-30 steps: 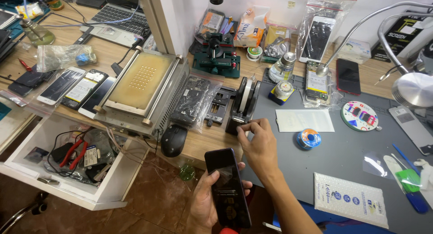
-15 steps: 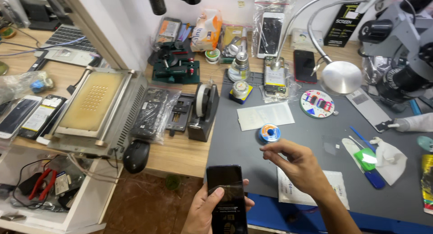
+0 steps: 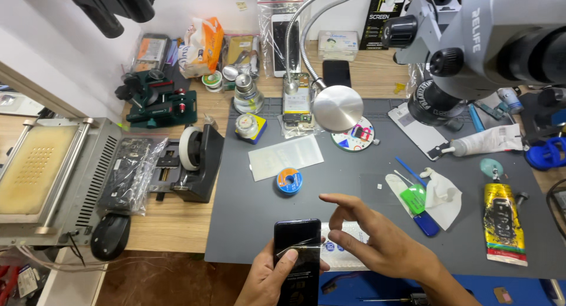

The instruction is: The person applies adhesive to the edges of a smartphone back cover and then presses it onto the phone chassis. They then handle a second smartphone, peeling off a protective film from its back and wiping the surface with a cloth.

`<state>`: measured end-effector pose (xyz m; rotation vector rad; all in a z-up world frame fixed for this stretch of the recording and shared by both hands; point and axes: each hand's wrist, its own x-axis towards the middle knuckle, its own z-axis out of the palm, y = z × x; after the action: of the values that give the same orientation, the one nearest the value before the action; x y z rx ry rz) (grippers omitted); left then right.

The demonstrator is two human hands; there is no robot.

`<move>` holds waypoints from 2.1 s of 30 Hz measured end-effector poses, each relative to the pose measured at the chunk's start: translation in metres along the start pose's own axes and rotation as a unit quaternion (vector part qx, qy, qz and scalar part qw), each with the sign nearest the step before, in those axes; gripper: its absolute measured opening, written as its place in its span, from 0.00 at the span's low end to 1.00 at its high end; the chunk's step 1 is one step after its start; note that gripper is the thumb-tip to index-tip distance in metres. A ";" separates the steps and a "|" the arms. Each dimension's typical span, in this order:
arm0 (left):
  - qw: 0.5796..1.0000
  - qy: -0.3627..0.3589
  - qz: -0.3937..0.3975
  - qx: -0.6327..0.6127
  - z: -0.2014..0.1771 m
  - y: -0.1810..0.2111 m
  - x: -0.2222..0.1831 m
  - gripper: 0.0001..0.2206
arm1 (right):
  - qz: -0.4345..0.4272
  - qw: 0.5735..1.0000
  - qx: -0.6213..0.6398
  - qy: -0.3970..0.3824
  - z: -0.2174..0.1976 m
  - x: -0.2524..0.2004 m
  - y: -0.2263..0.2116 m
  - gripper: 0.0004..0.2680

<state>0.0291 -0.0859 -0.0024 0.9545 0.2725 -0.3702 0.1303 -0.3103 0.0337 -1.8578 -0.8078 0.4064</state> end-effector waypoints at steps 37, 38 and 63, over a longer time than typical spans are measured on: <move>0.988 -0.086 0.109 0.069 0.020 -0.035 0.026 0.35 | 0.172 0.975 -0.116 0.080 -0.022 0.001 0.006 0.05; 0.989 -0.082 0.109 0.065 0.019 -0.036 0.025 0.35 | 0.164 0.977 -0.114 0.079 -0.021 0.001 0.005 0.04; 0.995 -0.008 0.074 -0.062 0.032 -0.023 0.009 0.40 | -0.050 0.980 -0.161 0.110 -0.012 -0.005 -0.018 0.03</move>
<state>0.0300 -0.1263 -0.0051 0.8426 0.2065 -0.2223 0.1278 -0.3172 0.0543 -2.1043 -0.8460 0.0029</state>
